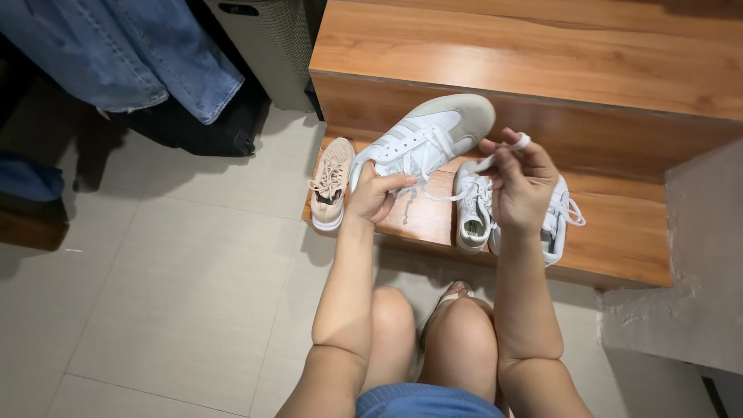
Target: The person unlaces a white sneaker, removes the laces, and then re-laces the same shoe. They repeat this process with a second white sneaker, handling each shoe one at a time on a wooden step.
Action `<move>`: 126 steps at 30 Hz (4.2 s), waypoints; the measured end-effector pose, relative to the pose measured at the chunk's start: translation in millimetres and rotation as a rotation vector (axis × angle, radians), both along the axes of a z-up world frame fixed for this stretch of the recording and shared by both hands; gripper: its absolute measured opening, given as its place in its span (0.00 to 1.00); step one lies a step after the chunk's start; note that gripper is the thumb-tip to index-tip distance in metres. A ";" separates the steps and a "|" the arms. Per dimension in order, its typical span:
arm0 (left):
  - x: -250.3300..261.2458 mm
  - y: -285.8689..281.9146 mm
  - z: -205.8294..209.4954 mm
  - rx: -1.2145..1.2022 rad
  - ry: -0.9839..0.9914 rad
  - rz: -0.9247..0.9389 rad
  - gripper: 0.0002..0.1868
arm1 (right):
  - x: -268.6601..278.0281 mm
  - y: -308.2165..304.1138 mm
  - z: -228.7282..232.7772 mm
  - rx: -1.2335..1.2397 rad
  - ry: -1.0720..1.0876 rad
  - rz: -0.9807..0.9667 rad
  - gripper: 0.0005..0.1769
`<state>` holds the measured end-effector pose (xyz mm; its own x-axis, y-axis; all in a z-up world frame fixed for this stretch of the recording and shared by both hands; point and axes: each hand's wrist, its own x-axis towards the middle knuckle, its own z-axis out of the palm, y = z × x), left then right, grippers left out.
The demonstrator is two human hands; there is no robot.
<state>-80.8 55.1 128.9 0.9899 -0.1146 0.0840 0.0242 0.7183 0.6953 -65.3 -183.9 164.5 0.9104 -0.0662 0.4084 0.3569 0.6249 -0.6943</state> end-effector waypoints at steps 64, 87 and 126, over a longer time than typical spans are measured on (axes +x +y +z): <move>30.0 -4.1 -42.9 0.018 0.351 -0.124 0.22 | 25.3 -6.2 -3.5 -0.515 -0.091 0.187 0.51; 30.5 -8.0 -42.1 -0.144 0.334 -0.109 0.27 | 33.2 1.6 -14.4 -0.641 -0.132 0.088 0.51; 27.2 -69.9 -279.2 -0.169 0.725 0.337 0.34 | 55.5 14.0 -261.5 -0.645 0.249 0.111 0.34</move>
<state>-53.6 -14.8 -150.3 0.7839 0.1560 -0.6010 0.1904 0.8609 0.4717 -9.8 -170.0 -97.1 0.9694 0.2177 0.1131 0.0968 0.0843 -0.9917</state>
